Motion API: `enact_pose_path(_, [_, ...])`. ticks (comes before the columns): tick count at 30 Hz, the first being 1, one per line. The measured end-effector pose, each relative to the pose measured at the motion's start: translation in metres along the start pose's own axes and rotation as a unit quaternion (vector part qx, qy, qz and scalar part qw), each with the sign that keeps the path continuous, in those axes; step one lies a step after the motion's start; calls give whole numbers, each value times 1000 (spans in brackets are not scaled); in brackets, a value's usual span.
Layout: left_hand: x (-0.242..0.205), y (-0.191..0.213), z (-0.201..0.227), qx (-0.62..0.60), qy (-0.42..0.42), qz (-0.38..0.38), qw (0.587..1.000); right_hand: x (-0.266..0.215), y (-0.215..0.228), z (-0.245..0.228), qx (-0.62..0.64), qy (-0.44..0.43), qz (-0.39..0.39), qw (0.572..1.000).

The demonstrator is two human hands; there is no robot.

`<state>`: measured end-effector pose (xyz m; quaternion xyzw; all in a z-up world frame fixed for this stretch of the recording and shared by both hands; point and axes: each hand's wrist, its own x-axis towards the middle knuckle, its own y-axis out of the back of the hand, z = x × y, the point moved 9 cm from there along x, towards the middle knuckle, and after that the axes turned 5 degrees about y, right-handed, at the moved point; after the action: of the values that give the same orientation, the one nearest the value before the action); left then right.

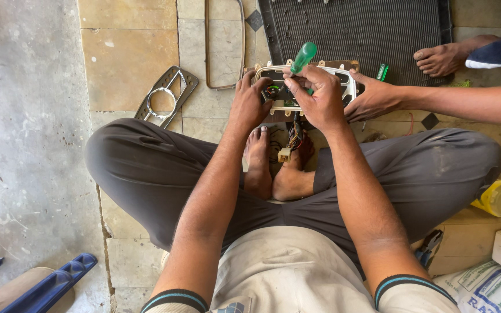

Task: The person sits on the floor and uses a green screwdriver to adjust and tighten screws on a vehicle instrument cluster. They manipulate the gauges and internal components, occasionally lifting the unit to inspect it, while a second person sits nearby.

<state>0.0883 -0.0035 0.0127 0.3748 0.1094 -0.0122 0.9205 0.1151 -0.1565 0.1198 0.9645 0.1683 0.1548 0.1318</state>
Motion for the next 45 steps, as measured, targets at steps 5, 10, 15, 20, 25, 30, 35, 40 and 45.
enact_pose_path(5, [0, -3, -3, -15, 3, -7, 1000, 1, 1, -4, -11, 3, -4, 1000])
enact_pose_path(10, [-1, 1, -4, -24, 6, 10, 1000, 1, 3, -5, -4, -1, 3, 1000])
enact_pose_path(15, [-4, 5, 10, 21, -35, 46, 998, 1, 5, -8, 9, 10, 5, 1000])
enact_pose_path(20, [-8, 2, 19, 62, -65, 57, 994, 1, 6, -8, 0, 4, 3, 1000])
enact_pose_path(25, [-8, 0, 16, 60, -61, 51, 995, 1, 6, -9, 16, 9, 6, 1000])
enact_pose_path(30, [-7, -1, 15, 49, -57, 49, 996, 1, 7, -11, 20, 16, 10, 1000])
enact_pose_path(35, [-8, 0, 19, 50, -73, 50, 995, 1, 9, -10, 22, 11, 13, 1000])
enact_pose_path(40, [-11, -4, 34, 112, -118, 61, 985, 1, 23, -8, 17, 8, 26, 999])
enact_pose_path(45, [-15, -10, 45, 152, -153, 52, 975, -2, 51, -13, 58, 11, 54, 997])
